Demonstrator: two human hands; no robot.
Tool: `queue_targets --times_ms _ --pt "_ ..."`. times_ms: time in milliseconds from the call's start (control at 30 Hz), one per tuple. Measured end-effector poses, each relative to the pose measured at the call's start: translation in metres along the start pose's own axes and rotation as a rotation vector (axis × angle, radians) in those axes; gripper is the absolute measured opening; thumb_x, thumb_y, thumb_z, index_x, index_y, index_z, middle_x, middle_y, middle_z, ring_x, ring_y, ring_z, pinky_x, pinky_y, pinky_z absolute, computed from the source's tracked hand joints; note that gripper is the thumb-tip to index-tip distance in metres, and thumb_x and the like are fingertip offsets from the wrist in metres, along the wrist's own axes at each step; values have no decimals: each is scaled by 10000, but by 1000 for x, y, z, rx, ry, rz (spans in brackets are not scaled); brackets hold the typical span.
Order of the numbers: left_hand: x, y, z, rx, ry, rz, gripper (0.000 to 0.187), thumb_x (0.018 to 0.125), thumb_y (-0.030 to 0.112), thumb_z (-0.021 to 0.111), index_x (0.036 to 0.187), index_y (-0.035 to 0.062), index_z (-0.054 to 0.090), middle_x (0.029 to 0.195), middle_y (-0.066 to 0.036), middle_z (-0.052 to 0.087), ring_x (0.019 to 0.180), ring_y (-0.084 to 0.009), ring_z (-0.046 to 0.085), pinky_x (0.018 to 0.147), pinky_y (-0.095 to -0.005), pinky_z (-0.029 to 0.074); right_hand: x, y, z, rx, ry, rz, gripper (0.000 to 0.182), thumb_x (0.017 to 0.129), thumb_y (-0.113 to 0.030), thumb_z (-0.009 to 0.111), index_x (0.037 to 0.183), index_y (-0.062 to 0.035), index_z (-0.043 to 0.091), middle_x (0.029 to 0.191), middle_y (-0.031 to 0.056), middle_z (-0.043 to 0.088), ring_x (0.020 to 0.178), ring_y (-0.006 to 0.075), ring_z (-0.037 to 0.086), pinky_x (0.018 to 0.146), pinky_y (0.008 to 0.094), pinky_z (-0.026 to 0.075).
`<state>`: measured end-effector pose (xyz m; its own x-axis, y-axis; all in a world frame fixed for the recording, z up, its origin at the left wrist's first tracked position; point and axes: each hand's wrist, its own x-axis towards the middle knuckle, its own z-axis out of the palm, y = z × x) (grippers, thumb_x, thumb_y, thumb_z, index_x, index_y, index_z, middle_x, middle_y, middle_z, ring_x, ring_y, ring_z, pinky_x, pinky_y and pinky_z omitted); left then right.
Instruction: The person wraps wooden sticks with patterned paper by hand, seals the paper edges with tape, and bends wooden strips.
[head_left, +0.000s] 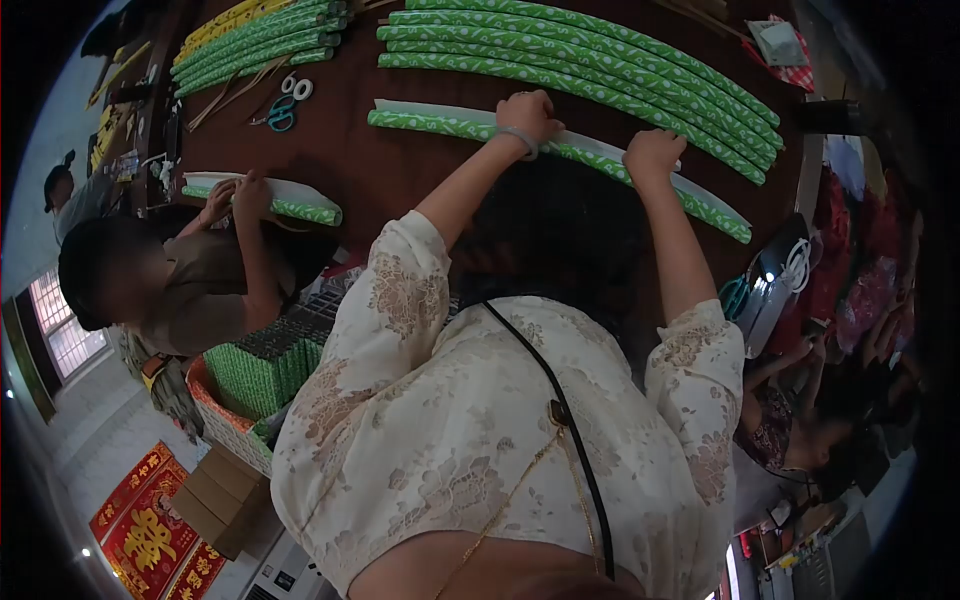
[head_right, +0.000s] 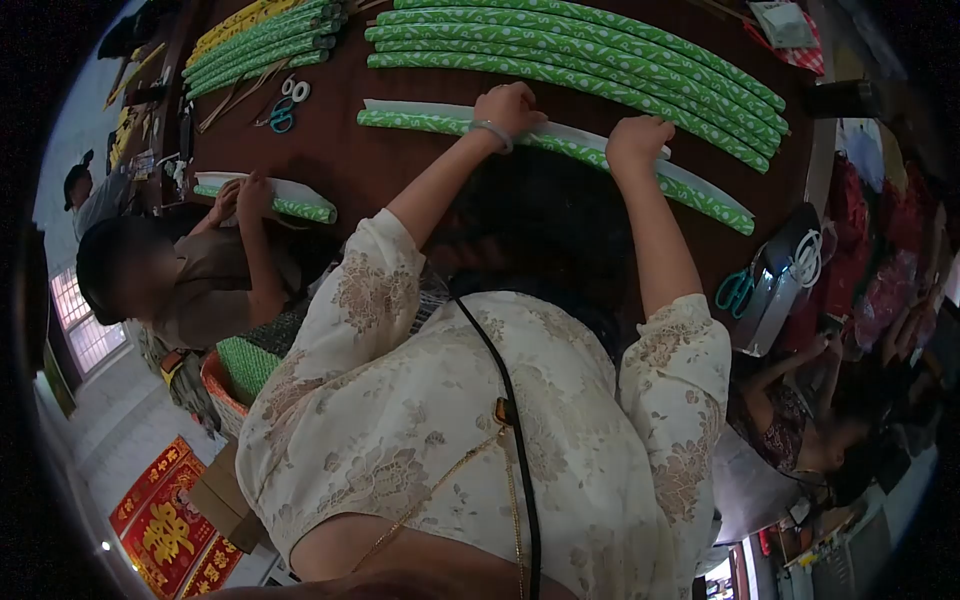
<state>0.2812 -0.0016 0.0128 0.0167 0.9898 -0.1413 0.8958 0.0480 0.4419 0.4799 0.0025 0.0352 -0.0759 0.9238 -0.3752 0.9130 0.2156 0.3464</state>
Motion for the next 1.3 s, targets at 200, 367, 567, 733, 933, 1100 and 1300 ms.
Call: queue_targets --times_ms 200,367,567,733,933,1100,1300 --pt "3 -6 -1 80 -42 -36 361 567 348 763 813 138 604 830 -22 608 880 -234 549 727 -392 411 1 0 3 14 7 11 169 738 -188 543 793 -80 660 833 89 614 849 264 547 757 393 334" --pt "4 -50 -19 93 -36 -65 396 528 347 778 815 144 596 904 -38 595 952 -255 523 760 -410 398 0 0 3 5 -3 18 170 737 -186 550 806 -78 661 851 91 615 863 266 548 769 397 337" --pt "10 -126 -69 178 -97 -277 521 512 441 790 908 151 615 963 -62 594 956 -264 543 794 -382 448 1 -1 5 3 -4 14 173 733 -189 563 812 -73 663 873 99 614 867 271 550 780 399 336" --pt "11 -158 -101 264 -156 -436 617 530 484 781 976 99 597 1014 -87 585 952 -244 558 791 -377 461 1 0 5 30 23 16 174 716 -199 578 798 -72 664 855 99 615 852 272 553 772 398 336" --pt "8 -189 -129 274 -185 -581 599 562 485 763 934 40 614 970 -124 608 890 -255 585 748 -363 470 -2 1 3 59 28 -6 103 724 -136 610 804 -92 657 821 77 597 808 253 535 701 399 333" --pt "17 -219 -124 319 -349 -717 575 645 584 654 853 48 643 896 -112 621 849 -237 592 734 -371 465 -2 0 3 19 32 14 78 724 -139 625 784 -100 655 789 67 587 783 246 530 693 390 326" --pt "15 -222 -121 432 -446 -724 467 721 517 628 892 84 659 918 -85 627 860 -187 614 698 -346 498 -3 0 5 21 77 7 80 718 -132 633 781 -88 654 789 71 588 772 250 529 692 390 325"
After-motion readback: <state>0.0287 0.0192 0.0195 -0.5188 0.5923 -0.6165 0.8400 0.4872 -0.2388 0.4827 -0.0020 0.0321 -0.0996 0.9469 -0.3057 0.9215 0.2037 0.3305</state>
